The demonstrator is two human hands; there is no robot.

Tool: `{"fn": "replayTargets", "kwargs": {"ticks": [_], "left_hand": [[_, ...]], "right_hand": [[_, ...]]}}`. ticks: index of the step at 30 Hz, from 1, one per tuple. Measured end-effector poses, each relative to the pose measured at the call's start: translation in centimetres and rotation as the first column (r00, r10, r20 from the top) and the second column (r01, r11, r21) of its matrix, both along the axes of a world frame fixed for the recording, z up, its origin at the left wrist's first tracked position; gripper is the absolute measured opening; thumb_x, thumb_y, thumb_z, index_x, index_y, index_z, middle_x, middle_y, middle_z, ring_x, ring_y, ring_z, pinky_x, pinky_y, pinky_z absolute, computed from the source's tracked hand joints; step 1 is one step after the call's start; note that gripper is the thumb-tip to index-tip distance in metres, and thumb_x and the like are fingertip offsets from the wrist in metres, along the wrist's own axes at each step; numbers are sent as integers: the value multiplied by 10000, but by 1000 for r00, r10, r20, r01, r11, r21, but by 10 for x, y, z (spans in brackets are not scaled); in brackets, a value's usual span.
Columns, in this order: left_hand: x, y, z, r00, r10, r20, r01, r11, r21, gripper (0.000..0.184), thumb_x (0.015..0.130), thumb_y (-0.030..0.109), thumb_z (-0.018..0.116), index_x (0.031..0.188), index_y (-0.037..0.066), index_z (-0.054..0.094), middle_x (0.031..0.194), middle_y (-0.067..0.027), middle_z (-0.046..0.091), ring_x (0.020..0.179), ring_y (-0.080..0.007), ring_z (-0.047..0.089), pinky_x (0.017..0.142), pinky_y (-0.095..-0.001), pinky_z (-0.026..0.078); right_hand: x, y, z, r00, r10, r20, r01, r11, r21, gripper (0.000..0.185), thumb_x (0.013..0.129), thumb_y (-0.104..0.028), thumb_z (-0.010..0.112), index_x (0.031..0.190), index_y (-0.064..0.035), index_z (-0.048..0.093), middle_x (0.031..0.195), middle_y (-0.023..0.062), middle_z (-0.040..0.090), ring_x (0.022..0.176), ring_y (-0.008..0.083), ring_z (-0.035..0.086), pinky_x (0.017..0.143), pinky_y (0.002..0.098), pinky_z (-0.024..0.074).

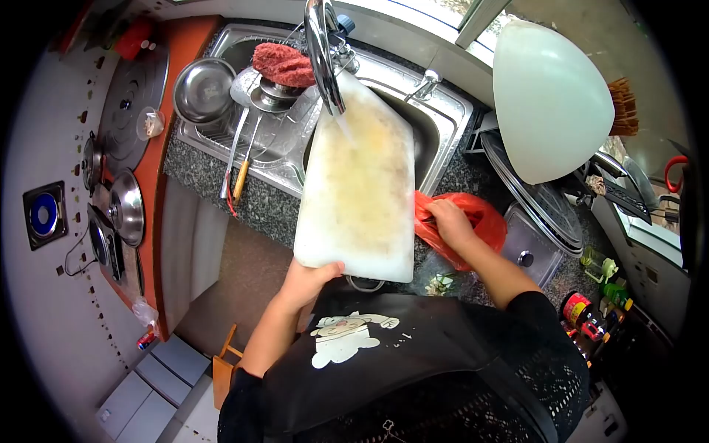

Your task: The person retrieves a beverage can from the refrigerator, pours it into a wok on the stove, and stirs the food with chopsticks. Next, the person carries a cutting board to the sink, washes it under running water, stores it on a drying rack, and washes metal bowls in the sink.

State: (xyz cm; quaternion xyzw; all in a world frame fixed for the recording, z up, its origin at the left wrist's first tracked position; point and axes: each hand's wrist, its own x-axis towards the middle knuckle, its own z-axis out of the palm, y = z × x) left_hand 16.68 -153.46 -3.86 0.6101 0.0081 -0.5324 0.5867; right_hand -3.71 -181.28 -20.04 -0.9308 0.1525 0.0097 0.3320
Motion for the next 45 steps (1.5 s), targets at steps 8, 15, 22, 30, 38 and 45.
{"fn": "replayTargets", "kwargs": {"ticks": [8, 15, 22, 30, 38, 45], "left_hand": [[-1, -2, 0, 999, 34, 9, -33, 999, -27, 472, 771, -11, 647, 1219, -29, 501, 1033, -84, 612, 844, -136, 606, 686, -261, 517], [-4, -12, 7, 987, 121, 102, -117, 992, -44, 504, 740, 12, 645, 1224, -18, 509, 995, -88, 638, 789, -146, 637, 580, -244, 514], [-2, -13, 18, 969, 223, 103, -218, 974, -62, 493, 733, 31, 624, 1210, -28, 512, 949, -81, 639, 733, -137, 630, 537, -238, 499], [-5, -23, 21, 967, 212, 141, -206, 977, -54, 498, 730, 61, 641, 1205, -22, 518, 929, -72, 637, 726, -126, 625, 557, -225, 493], [-8, -21, 20, 970, 197, 140, -191, 980, -52, 515, 723, 35, 621, 1221, -24, 507, 956, -67, 635, 749, -129, 630, 572, -225, 496], [-6, -14, 13, 978, 177, 110, -168, 982, -87, 553, 720, -51, 559, 1265, -19, 473, 1011, -68, 596, 803, -118, 577, 628, -228, 463]], "right_hand": [[-20, -29, 24, 976, -211, -52, 204, 972, -120, 406, 792, -99, 616, 1194, -87, 557, 1213, 167, 530, 995, 359, 607, 842, 427, 507], [12, -6, 24, 906, 55, -419, -105, 990, -97, 307, 860, -121, 528, 1154, -109, 614, 1108, 139, 634, 1001, 344, 620, 768, 447, 522], [-50, -47, 54, 519, -389, -761, 385, 901, -198, 302, 912, -148, 450, 1098, -79, 677, 1171, 218, 623, 1056, 367, 616, 884, 441, 489], [97, -5, 124, 898, -395, -192, 241, 78, 967, 281, 967, -160, 504, 1103, 53, 627, 1114, 132, 652, 1043, 244, 626, 947, 373, 487], [253, 14, 51, 903, -394, -174, -316, -880, 354, 280, 952, -164, 455, 1077, 24, 620, 1134, 167, 646, 1113, 298, 589, 1045, 441, 417], [184, 99, 140, 917, -99, 385, -227, 664, 712, 464, 1013, -276, 405, 1432, -78, 430, 1506, 145, 376, 1424, 326, 285, 1178, 472, 161]]}}
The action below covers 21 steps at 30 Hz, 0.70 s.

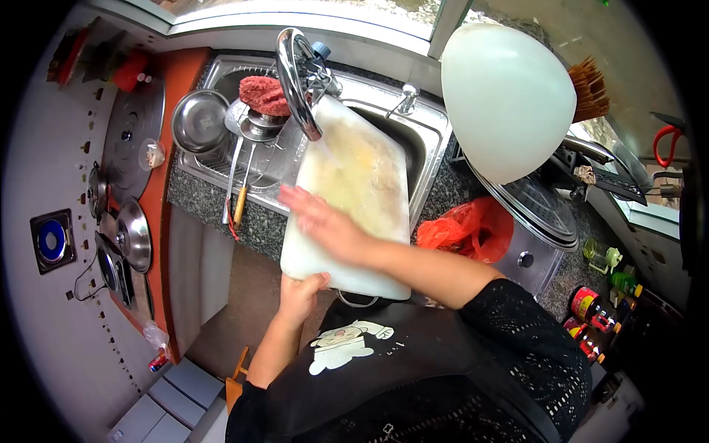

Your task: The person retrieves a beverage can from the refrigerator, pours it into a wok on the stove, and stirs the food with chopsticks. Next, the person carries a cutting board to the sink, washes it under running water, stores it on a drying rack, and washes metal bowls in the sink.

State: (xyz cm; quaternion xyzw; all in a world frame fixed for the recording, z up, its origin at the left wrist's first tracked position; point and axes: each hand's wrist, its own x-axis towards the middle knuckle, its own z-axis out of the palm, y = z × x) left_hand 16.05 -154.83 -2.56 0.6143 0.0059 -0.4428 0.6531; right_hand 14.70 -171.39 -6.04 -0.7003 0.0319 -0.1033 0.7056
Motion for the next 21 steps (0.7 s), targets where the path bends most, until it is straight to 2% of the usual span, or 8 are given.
{"fn": "replayTargets", "kwargs": {"ticks": [1, 4, 7, 10, 14, 18, 20, 21], "left_hand": [[1, -5, 2, 1000, 14, 0, -14, 999, -33, 557, 718, -54, 557, 1268, -19, 471, 1021, -72, 594, 819, -118, 576, 642, -228, 464], [2, -6, 5, 1000, 21, -14, -21, 1000, -21, 564, 720, -48, 570, 1274, -20, 470, 1049, -81, 588, 859, -119, 570, 672, -231, 463], [1, -2, 2, 1000, 21, -10, -21, 1000, 2, 553, 721, -42, 574, 1265, -19, 476, 1034, -76, 596, 828, -115, 575, 644, -230, 461], [0, -2, 0, 999, 35, -1, -35, 999, -23, 536, 722, -38, 574, 1249, -20, 483, 1003, -70, 607, 789, -110, 579, 612, -230, 457], [-5, -4, 20, 991, 137, -13, -137, 989, -62, 507, 732, -27, 568, 1233, -26, 489, 969, -72, 618, 752, -115, 585, 586, -230, 450], [-9, 20, 36, 977, 209, -49, -213, 972, -99, 468, 760, -4, 553, 1222, -47, 491, 973, -98, 633, 764, -147, 617, 569, -231, 468], [-10, 41, 36, 975, 201, -93, -214, 964, -159, 483, 773, 7, 541, 1245, -62, 465, 1020, -124, 631, 815, -186, 646, 589, -255, 515], [-10, 48, 37, 974, 196, -114, -216, 957, -195, 491, 779, 13, 535, 1257, -69, 452, 1043, -137, 631, 840, -206, 660, 599, -267, 539]], "right_hand": [[-8, 16, -4, 997, -11, -72, -9, 961, -278, 504, 1020, -336, 393, 1489, -155, 351, 1570, 121, 257, 1470, 304, 164, 1179, 465, 112], [-17, 7, -38, 969, -179, -173, 58, 839, -541, 558, 1004, -393, 397, 1496, -140, 320, 1578, 138, 223, 1469, 332, 151, 1169, 492, 123], [-22, -49, -148, 812, -375, -448, 78, 829, -553, 662, 995, -395, 392, 1503, -12, 211, 1563, 195, 222, 1460, 341, 168, 1175, 420, 155], [-43, -92, -215, 540, -504, -674, 217, 857, -467, 716, 970, -389, 456, 1487, 36, 204, 1515, 269, 275, 1407, 359, 287, 1153, 401, 230], [-42, -120, -171, 360, -364, -859, 319, 913, -253, 804, 911, -346, 573, 1488, 48, 176, 1470, 305, 334, 1342, 397, 392, 1107, 395, 330], [-73, -127, -175, 575, -398, -715, 409, 896, -171, 880, 874, -294, 649, 1475, 92, 136, 1425, 293, 412, 1304, 356, 453, 1047, 385, 398], [-95, -112, -140, 538, -435, -722, 583, 810, -53, 784, 875, -276, 659, 1436, 98, 259, 1351, 268, 505, 1212, 313, 549, 949, 385, 475], [-111, -110, -124, 586, -176, -791, 582, 771, 260, 605, 908, -263, 625, 1355, 76, 399, 1254, 222, 591, 1090, 279, 629, 869, 378, 534]]}}
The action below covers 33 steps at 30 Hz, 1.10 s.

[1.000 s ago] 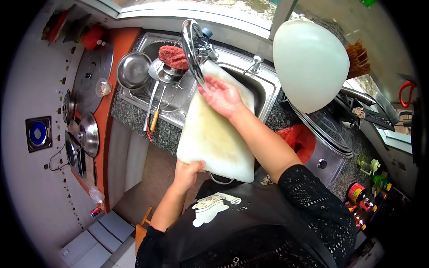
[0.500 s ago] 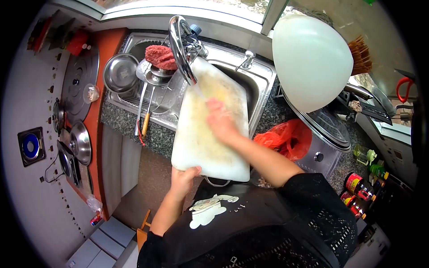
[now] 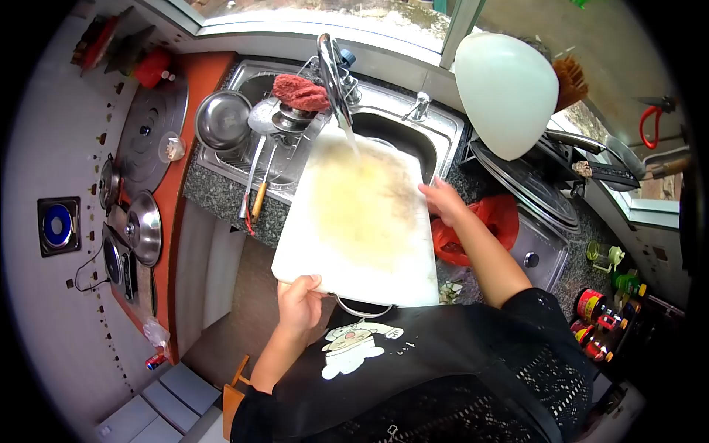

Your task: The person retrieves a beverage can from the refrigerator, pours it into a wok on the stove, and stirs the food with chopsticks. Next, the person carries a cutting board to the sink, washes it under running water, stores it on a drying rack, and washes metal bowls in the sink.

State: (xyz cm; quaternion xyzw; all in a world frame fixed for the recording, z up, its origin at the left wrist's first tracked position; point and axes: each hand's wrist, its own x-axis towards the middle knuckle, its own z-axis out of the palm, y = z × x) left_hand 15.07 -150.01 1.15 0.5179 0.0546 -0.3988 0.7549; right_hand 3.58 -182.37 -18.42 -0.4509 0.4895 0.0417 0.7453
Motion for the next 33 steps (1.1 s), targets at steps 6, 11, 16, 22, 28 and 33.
{"fn": "replayTargets", "kwargs": {"ticks": [6, 11, 16, 22, 28, 33], "left_hand": [[-8, 31, 28, 999, -40, -26, 39, 998, -44, 584, 784, 44, 502, 1342, -65, 373, 1215, -209, 571, 1054, -334, 637, 801, -467, 578], [9, 73, 39, 985, -103, -138, 82, 985, -150, 593, 806, 87, 516, 1367, -33, 364, 1252, -202, 546, 1079, -326, 616, 814, -478, 571], [50, 127, 11, 924, -216, -315, 93, 927, -364, 595, 834, 165, 523, 1385, 6, 367, 1303, -169, 525, 1133, -294, 578, 860, -410, 547], [128, 166, -49, 722, -462, -514, 93, 802, -590, 477, 909, 204, 502, 1310, -46, 443, 1222, -212, 588, 1031, -322, 651, 802, -411, 599], [188, 198, -85, 711, -394, -583, 130, 888, -442, 401, 960, 270, 461, 1195, -52, 498, 1127, -184, 601, 983, -282, 643, 823, -366, 579], [212, 207, -133, 702, -469, -535, 270, 871, -410, 367, 978, 279, 459, 1148, -37, 535, 1092, -168, 611, 980, -280, 639, 802, -354, 573]], "right_hand": [[-58, 81, 66, 866, -414, 281, 52, 633, 772, 507, 950, -230, 554, 1368, 21, 415, 1310, 221, 543, 1183, 320, 571, 1039, 470, 441], [-65, 125, 108, 828, -426, 364, 16, 668, 744, 540, 892, -69, 538, 1395, 44, 375, 1365, 253, 483, 1236, 374, 520, 1080, 492, 396], [-25, 147, 193, 886, -380, 265, 186, 816, 548, 503, 875, 8, 472, 1351, 116, 351, 1304, 291, 499, 1215, 412, 524, 1051, 535, 421], [38, 202, 254, 855, -473, 213, 418, 872, 256, 517, 892, 39, 431, 1375, 117, 264, 1331, 295, 449, 1244, 441, 483, 1063, 571, 396], [78, 269, 279, 802, -569, 180, 574, 818, 33, 490, 882, 66, 451, 1343, 109, 289, 1302, 282, 464, 1216, 433, 508, 1029, 553, 446], [98, 275, 292, 772, -632, 65, 635, 765, -106, 365, 879, 45, 477, 1220, 132, 380, 1185, 272, 552, 1052, 426, 622, 884, 533, 560]]}}
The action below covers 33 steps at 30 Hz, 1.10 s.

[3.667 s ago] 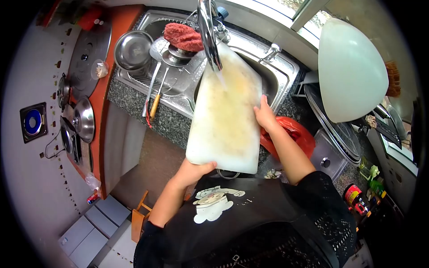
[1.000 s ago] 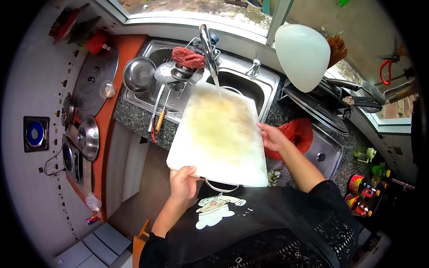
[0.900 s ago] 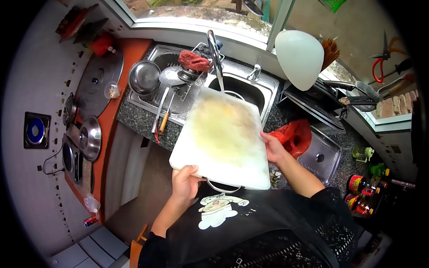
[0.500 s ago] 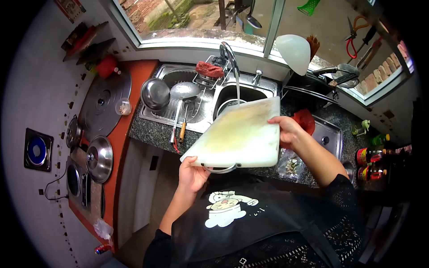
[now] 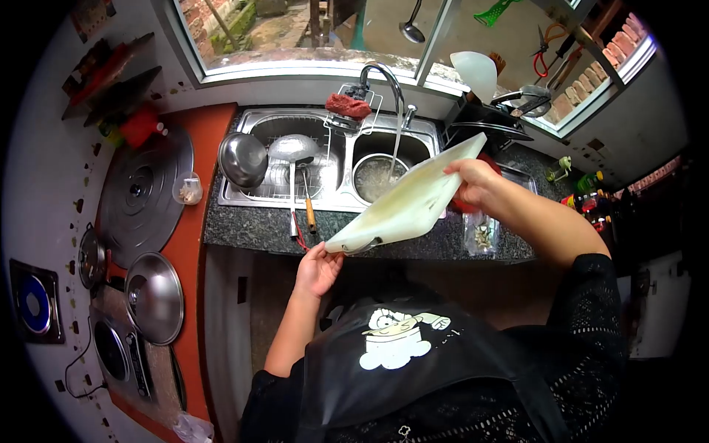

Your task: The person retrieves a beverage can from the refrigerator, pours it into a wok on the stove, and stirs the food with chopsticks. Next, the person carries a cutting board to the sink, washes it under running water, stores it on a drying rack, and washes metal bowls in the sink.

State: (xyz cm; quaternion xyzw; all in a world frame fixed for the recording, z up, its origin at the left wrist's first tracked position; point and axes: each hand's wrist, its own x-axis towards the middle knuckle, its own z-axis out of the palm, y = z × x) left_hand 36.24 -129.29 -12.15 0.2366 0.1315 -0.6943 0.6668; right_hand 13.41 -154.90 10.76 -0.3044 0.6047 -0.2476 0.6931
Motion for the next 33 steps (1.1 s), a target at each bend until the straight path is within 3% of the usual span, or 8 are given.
{"fn": "replayTargets", "kwargs": {"ticks": [4, 8, 12, 17, 23, 33], "left_hand": [[1, 5, -6, 996, -64, -68, 62, 998, -31, 398, 989, 266, 421, 1169, -68, 542, 1090, -191, 635, 970, -313, 652, 844, -372, 577], [-2, -1, -18, 989, -95, -112, 93, 995, -26, 411, 993, 271, 408, 1191, -70, 525, 1103, -198, 635, 967, -307, 654, 820, -365, 581], [0, -6, -28, 981, -137, -137, 132, 990, -47, 398, 998, 267, 388, 1198, -53, 517, 1100, -182, 640, 943, -300, 663, 792, -357, 587], [4, -9, -31, 973, -184, -138, 167, 978, -127, 380, 996, 259, 391, 1200, -34, 524, 1119, -176, 635, 957, -302, 659, 796, -362, 581], [-3, -14, -22, 972, -221, -80, 216, 974, -68, 389, 984, 260, 414, 1210, -37, 525, 1156, -190, 614, 1033, -300, 628, 858, -390, 551], [-11, -15, -18, 946, -321, -37, 318, 946, -56, 413, 975, 282, 423, 1254, -11, 504, 1144, -163, 621, 1027, -276, 631, 854, -381, 549]], "right_hand": [[11, -11, 2, 993, 27, -115, -28, 1000, -13, 330, 851, 17, 527, 1144, 133, 430, 1088, 262, 590, 942, 416, 665, 813, 532, 588], [25, -4, 21, 980, 11, -201, -32, 994, -101, 376, 830, 36, 532, 1174, 132, 415, 1135, 268, 559, 992, 407, 649, 810, 539, 586], [17, -14, 18, 983, 54, -173, -70, 993, -92, 479, 801, 67, 549, 1248, 136, 389, 1156, 250, 555, 1041, 397, 628, 868, 531, 560], [19, -17, 29, 973, 63, -223, -84, 992, -88, 471, 799, 73, 562, 1243, 134, 418, 1165, 246, 560, 1044, 387, 628, 888, 504, 552], [23, -5, 52, 958, 83, -276, -112, 990, -90, 463, 803, 69, 566, 1237, 151, 424, 1143, 258, 571, 1032, 397, 633, 899, 511, 541], [13, -3, 57, 944, 106, -312, -141, 986, -92, 516, 799, 58, 560, 1271, 182, 391, 1182, 307, 552, 1059, 438, 617, 915, 549, 512]]}}
